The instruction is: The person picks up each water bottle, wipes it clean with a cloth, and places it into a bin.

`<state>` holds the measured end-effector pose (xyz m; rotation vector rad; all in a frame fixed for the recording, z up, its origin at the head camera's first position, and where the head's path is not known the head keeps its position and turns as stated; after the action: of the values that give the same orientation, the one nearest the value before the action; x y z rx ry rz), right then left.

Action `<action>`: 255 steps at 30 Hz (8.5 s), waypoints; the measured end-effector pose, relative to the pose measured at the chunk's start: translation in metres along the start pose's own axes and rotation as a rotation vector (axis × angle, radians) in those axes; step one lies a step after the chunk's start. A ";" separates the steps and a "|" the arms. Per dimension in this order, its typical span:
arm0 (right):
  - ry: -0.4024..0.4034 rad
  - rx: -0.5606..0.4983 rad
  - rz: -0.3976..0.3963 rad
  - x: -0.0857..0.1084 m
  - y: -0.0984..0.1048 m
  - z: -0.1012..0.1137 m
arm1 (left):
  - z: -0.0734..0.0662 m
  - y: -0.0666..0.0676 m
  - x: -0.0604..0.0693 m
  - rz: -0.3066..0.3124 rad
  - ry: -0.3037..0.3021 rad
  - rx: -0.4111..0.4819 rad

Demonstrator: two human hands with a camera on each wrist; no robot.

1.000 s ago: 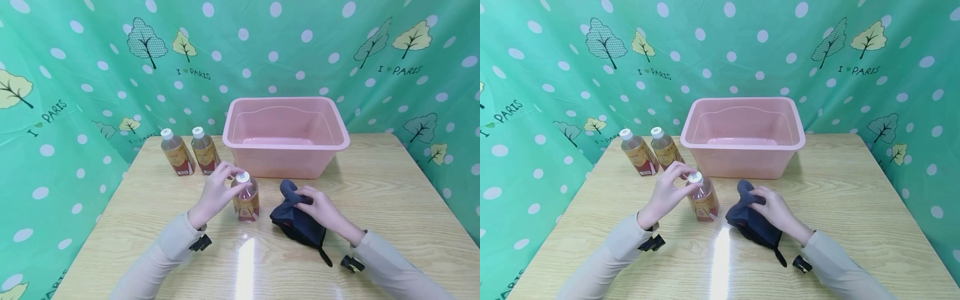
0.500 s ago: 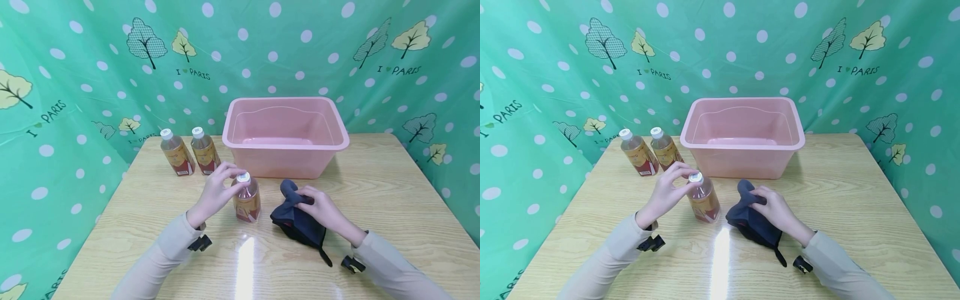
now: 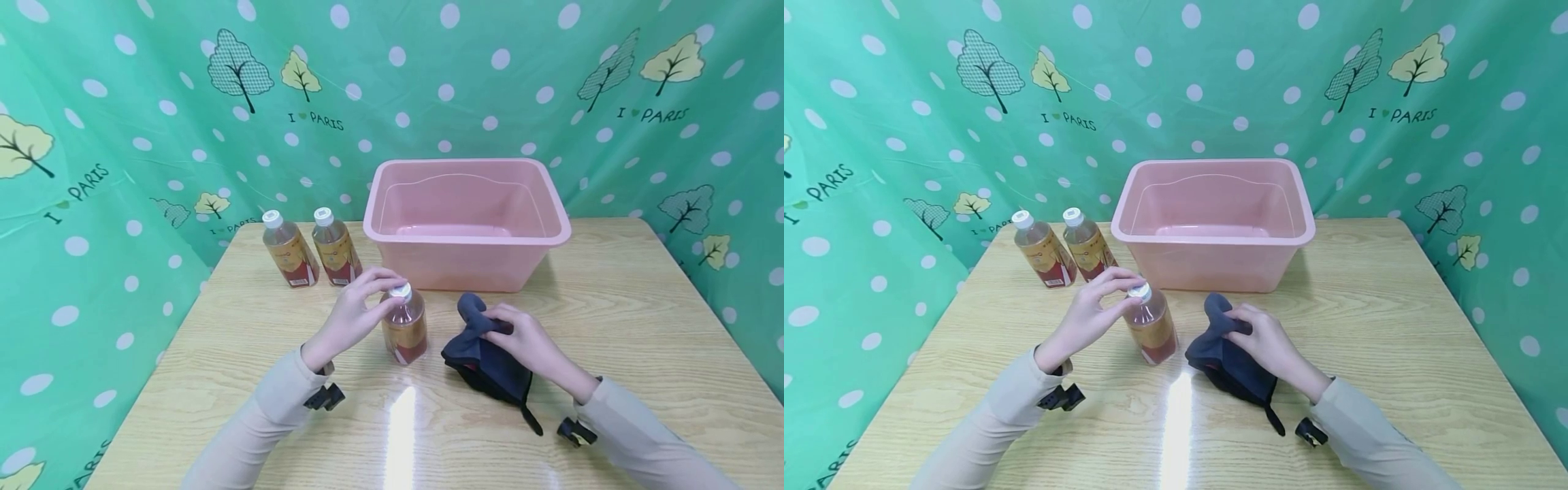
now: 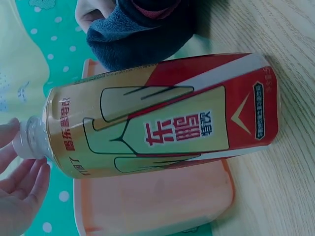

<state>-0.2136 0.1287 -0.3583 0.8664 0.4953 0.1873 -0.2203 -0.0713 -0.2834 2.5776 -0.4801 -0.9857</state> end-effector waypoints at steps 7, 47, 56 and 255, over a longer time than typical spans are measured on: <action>-0.001 0.013 -0.001 0.000 0.000 0.001 | 0.001 -0.002 0.001 0.026 -0.001 0.007; 0.105 -0.037 -0.049 -0.023 0.012 0.033 | 0.002 -0.002 0.001 -0.004 -0.032 0.047; 0.131 -0.072 -0.033 -0.034 0.011 0.047 | 0.006 0.001 0.000 -0.017 -0.027 0.096; 0.044 0.045 0.033 -0.015 -0.020 0.006 | 0.003 -0.001 -0.007 -0.036 -0.022 0.007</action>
<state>-0.2243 0.1065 -0.3652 0.9160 0.5278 0.2264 -0.2269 -0.0678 -0.2818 2.5926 -0.4457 -1.0270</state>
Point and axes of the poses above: each hand's wrist, its own x-axis away from the middle knuckle, its own y-axis out of the back of the hand, z = x × y, the point moved 10 cm from there along -x, towards the middle knuckle, and after that the axes turned 10 degrees about x, right-handed, at the moved point
